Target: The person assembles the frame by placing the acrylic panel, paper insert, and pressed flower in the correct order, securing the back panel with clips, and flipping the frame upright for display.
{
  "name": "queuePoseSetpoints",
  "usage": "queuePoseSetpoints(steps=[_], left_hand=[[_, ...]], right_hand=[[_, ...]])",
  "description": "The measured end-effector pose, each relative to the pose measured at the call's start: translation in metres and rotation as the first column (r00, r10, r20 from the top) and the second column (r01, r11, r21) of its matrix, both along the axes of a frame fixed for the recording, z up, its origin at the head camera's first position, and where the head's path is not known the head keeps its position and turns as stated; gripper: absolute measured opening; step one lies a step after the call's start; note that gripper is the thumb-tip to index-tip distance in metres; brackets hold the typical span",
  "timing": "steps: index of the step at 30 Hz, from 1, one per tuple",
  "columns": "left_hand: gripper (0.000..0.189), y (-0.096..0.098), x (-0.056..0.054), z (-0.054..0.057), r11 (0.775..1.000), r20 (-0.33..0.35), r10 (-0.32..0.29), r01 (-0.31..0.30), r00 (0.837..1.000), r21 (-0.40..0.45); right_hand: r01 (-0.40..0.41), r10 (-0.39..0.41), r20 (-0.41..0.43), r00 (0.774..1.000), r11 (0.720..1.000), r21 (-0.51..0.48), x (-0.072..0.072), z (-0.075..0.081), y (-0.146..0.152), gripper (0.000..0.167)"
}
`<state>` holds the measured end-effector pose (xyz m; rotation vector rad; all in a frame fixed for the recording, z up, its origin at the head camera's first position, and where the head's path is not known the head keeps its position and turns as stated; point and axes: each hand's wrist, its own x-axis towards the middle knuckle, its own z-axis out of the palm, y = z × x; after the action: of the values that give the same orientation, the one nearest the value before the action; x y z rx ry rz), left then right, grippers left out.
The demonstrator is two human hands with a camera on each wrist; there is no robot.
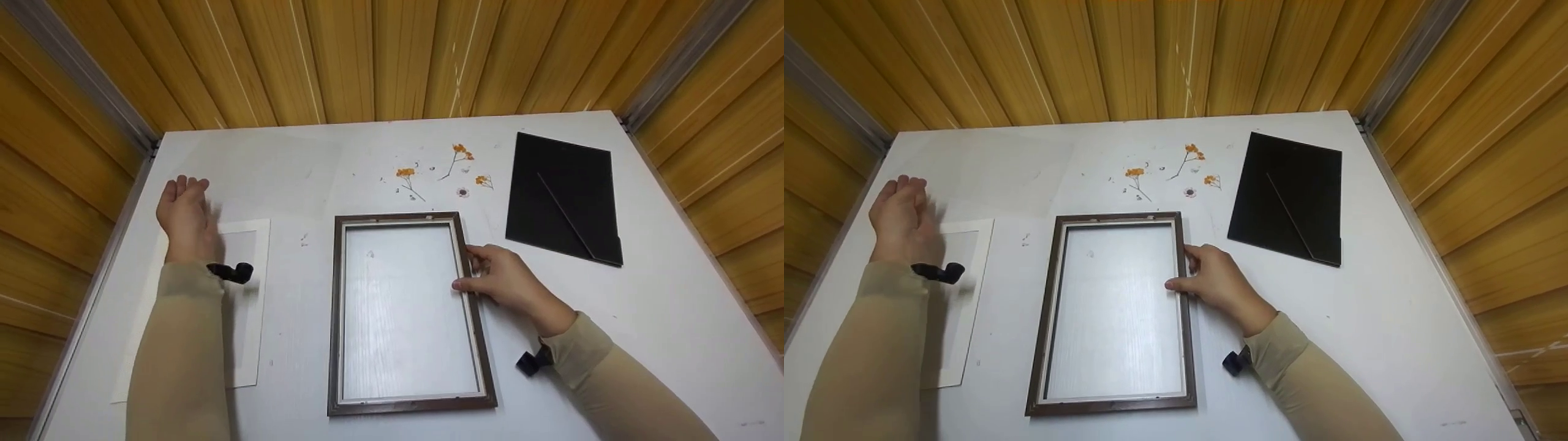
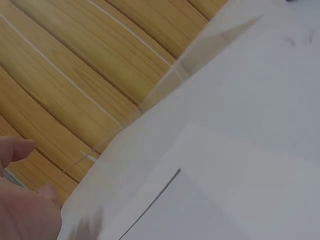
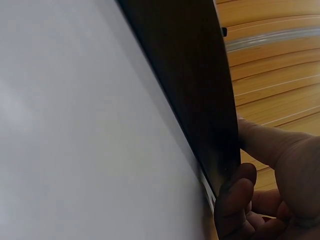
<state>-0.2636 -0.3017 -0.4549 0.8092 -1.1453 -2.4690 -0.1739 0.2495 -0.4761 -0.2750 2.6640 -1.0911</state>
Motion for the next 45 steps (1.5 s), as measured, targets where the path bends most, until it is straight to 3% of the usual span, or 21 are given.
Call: queuePoseSetpoints(steps=[2,5,12,16,20,26,30,35,40,45], left_hand=[[0.100,0.006,-0.001,-0.002,0.998,-0.070,0.025,-0.021,0.997,0.059],[0.099,0.016,-0.002,-0.005,0.997,-0.117,0.018,-0.008,0.993,0.082],[0.120,0.036,0.001,-0.009,0.988,-0.174,-0.086,0.107,0.981,0.115],[0.126,0.045,0.000,-0.011,0.976,-0.208,-0.070,0.110,0.976,0.187],[0.126,0.051,-0.002,-0.013,0.975,-0.195,-0.030,0.071,0.980,0.208],[0.102,0.056,-0.005,-0.014,0.980,-0.197,0.032,0.008,0.980,0.199],[0.109,0.061,-0.002,-0.015,0.981,-0.208,-0.009,0.049,0.978,0.189],[0.112,0.067,0.003,-0.018,0.983,-0.166,-0.105,0.127,0.981,0.132],[0.108,0.068,0.005,-0.019,0.985,-0.145,-0.122,0.138,0.982,0.106],[0.107,0.069,0.011,-0.016,0.990,-0.134,-0.135,0.140,0.982,0.033]], right_hand=[[-0.001,0.001,0.001,1.000,1.000,0.000,0.000,0.000,0.001,0.089],[0.003,-0.003,0.009,1.000,1.000,-0.002,0.001,0.000,0.002,0.089],[-0.003,0.003,0.006,1.000,1.000,0.002,0.000,0.001,0.003,0.089],[-0.001,0.001,0.007,1.000,1.000,-0.002,0.002,0.001,0.002,0.090],[-0.004,0.004,0.014,1.000,1.000,-0.003,0.002,0.001,0.001,0.091],[0.000,0.001,0.024,1.000,0.999,-0.037,0.002,0.001,0.001,0.090],[-0.002,0.007,0.060,0.998,0.996,-0.087,0.002,0.001,0.001,0.090],[0.000,0.004,0.055,0.999,0.997,-0.076,0.001,0.001,0.001,0.088],[-0.008,0.009,0.008,1.000,0.999,-0.037,0.003,0.005,0.000,0.083],[-0.036,0.043,0.097,0.994,0.996,-0.076,0.008,0.013,0.001,0.084]])
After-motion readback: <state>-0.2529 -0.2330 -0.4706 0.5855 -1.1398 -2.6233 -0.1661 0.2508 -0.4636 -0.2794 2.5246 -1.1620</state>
